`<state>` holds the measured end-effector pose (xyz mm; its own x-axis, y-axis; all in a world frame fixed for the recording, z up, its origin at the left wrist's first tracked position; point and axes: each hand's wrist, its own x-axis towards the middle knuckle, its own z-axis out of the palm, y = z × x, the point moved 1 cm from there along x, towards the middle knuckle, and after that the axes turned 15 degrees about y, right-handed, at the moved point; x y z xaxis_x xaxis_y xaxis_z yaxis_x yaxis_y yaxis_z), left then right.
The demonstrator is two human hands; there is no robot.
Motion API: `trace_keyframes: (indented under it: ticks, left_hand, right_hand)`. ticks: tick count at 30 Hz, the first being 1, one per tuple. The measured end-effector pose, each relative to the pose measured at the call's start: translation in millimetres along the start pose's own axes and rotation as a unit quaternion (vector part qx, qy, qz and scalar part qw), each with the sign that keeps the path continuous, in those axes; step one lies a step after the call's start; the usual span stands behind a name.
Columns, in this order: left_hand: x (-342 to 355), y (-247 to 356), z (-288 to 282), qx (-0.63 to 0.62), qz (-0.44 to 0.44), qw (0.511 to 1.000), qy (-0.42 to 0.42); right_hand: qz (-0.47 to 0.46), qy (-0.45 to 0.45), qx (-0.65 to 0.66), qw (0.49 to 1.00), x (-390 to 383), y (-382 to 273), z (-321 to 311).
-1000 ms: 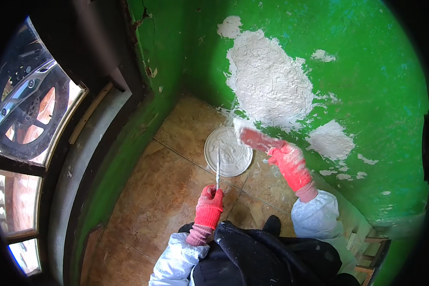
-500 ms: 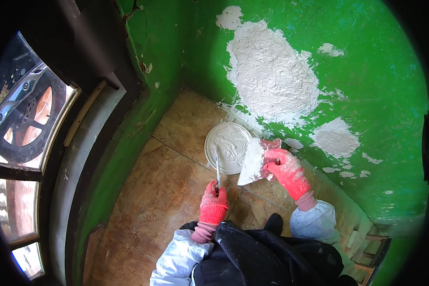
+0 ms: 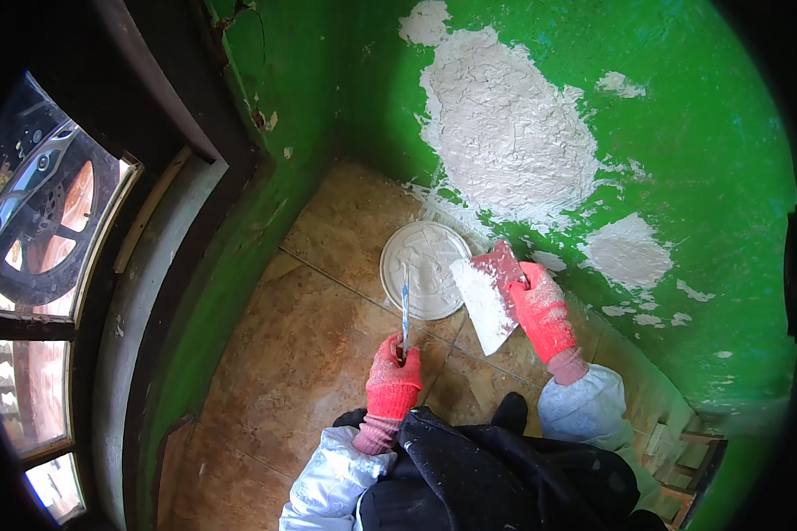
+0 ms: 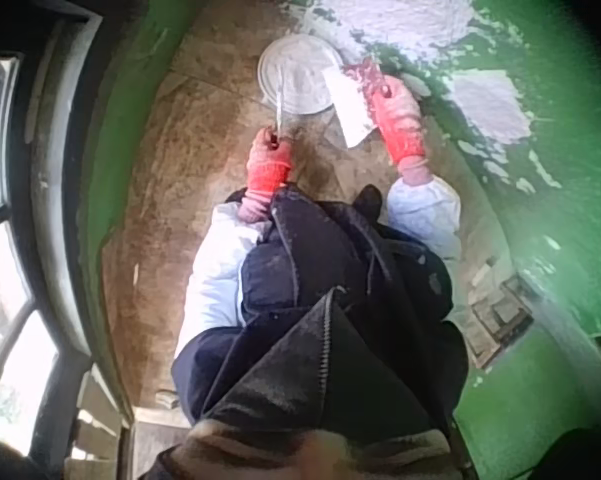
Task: The person applies plaster to a green wall using a red trowel and a small brush, gathering the plaster from a white bucket.
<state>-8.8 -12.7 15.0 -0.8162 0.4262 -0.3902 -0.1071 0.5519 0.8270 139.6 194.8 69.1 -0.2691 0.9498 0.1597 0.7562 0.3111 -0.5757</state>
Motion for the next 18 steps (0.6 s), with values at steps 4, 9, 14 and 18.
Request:
trace_keyframes:
  ticks: [4,9,14,18]
  left_hand:
    - [13,-4,0,0.075,0.051,0.995,0.033]
    - [44,4,12,0.157,0.095,0.98,0.079]
    - [66,8,31,0.058,0.13,0.98,0.139]
    - [71,4,36,0.038,0.141,0.974,0.171]
  right_hand:
    - [0.008,0.021,-0.074,0.997,13,-30,2]
    - [0.006,-0.003,-0.115,0.993,32,-44,17]
    - [-0.053,-0.029,-0.103,0.993,41,-51,32]
    - [-0.14,-0.026,-0.072,0.987,36,-42,43]
